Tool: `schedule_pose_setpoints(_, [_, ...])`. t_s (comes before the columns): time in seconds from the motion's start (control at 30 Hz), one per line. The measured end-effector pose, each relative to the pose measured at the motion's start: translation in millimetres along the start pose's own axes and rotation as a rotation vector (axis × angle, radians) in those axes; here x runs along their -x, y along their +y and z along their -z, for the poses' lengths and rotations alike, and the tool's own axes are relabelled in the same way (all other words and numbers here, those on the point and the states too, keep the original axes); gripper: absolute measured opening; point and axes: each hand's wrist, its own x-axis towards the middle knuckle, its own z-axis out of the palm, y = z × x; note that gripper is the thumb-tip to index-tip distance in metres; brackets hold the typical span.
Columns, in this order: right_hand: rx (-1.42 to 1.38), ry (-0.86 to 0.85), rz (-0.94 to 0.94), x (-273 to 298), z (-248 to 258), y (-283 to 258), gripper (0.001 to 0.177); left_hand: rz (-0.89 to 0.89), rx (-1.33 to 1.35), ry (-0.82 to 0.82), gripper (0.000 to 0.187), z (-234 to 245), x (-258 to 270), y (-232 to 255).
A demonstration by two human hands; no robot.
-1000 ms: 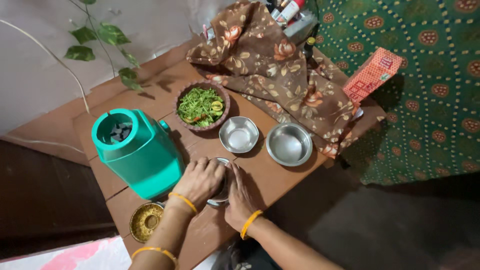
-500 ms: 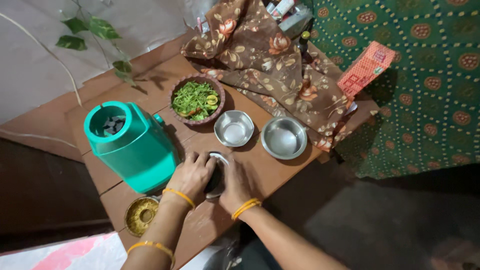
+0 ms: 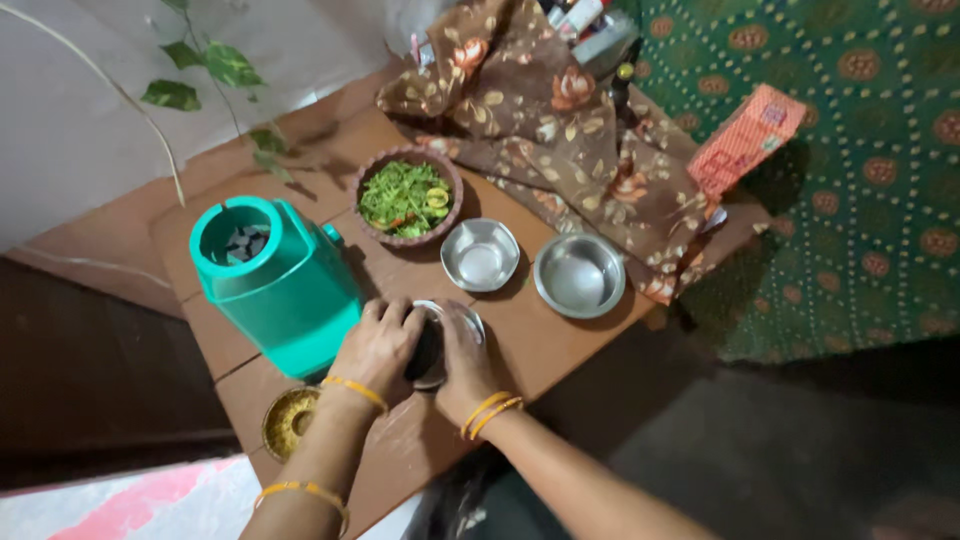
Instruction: The person loads a green blender with a brownish mixture and green leafy vegetables, secures the lid, and operates the blender. They then open the jar, scrape the blended contents into a metal bowl, and repeat the process with more vegetables.
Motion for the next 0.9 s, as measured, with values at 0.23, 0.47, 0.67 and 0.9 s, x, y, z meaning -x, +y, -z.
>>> schedule_pose_setpoints(0.23, [0.038,0.077,0.034,7,-6,-3,0.083,0.113,0.043,-0.093,0.079,-3,0,-3])
schedule_pose_setpoints(0.47, [-0.323,0.090,-0.273,-1,-3,70,0.075,0.302,0.358,0.137,0.104,0,19,-13])
schedule_pose_setpoints(0.67, [-0.780,0.152,-0.660,4,-18,111,0.037,0.811,0.598,0.055,0.095,-10,26,-21])
schedule_pose_setpoints(0.9, [-0.948,0.049,-0.866,8,-25,112,0.040,1.048,1.342,0.177,0.087,-49,42,-33])
